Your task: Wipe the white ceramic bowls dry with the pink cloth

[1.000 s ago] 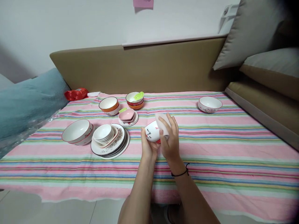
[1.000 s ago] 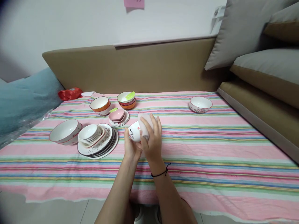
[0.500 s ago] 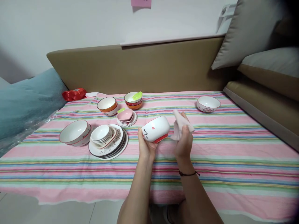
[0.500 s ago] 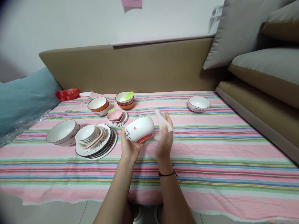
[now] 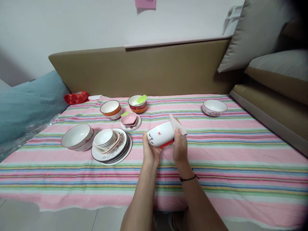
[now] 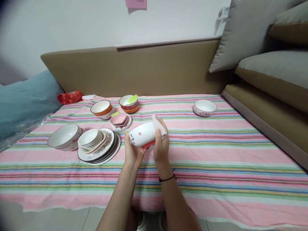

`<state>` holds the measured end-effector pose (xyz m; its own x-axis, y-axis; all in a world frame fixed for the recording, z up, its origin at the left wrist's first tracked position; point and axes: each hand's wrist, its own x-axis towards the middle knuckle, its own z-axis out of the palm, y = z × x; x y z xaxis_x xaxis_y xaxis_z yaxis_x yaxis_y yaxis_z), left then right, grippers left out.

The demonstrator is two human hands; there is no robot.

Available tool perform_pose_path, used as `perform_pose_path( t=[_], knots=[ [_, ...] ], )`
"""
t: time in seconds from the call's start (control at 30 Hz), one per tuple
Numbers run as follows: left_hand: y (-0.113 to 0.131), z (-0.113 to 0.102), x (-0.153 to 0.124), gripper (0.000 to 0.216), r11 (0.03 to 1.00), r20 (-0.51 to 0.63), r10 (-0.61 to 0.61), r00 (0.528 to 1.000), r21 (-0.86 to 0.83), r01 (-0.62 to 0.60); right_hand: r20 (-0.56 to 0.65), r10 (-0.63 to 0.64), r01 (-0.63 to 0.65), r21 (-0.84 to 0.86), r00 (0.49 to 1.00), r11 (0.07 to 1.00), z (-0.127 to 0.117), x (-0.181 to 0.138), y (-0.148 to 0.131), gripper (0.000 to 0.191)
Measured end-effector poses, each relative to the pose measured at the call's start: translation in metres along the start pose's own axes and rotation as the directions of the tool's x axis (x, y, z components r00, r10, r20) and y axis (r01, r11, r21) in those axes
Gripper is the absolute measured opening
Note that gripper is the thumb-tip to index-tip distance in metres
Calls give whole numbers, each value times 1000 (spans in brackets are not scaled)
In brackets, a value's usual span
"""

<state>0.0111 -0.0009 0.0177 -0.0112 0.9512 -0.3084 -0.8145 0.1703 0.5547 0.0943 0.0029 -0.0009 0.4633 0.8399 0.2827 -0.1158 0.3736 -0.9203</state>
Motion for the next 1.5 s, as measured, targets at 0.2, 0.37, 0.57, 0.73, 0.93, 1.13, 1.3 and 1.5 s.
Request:
perform_pose_path(
  t=[0.2,0.37,0.57,0.73,0.93,1.13,1.3,1.5],
  knots=[
    [3,-1,-1,54,1000,-8,-15,1000,1,15,-178,125,-108,103,976,989,-12,5,-9,55],
    [2,-6,4,52,1000,-37,-13,999,-14,13,294,-439,524,-357,849,774,-17,-6,-16,42],
    [1,-7,4,52,998,-48,-38,998,-48,36,409,-403,560,-415,819,717,-4,-7,-1,45],
    [5,-3,0,57,1000,-22,-21,1000,4,21,111,-84,96,-108,990,990,-1,-2,2,50],
    [6,-4,2,57,1000,-29,-25,999,-4,25,39,-238,241,-195,971,951,-14,-2,-8,46],
    [0,-12,7,51,997,-34,-40,999,-72,37,516,-434,659,-415,738,627,-6,-8,-9,48],
    [1,-13,9,49,997,-66,-30,997,-79,25,496,-376,603,-454,783,656,1,-8,-5,48],
    [-1,-11,8,52,997,-55,-39,998,-76,35,475,-407,611,-441,781,658,-2,-8,-5,47]
  ],
)
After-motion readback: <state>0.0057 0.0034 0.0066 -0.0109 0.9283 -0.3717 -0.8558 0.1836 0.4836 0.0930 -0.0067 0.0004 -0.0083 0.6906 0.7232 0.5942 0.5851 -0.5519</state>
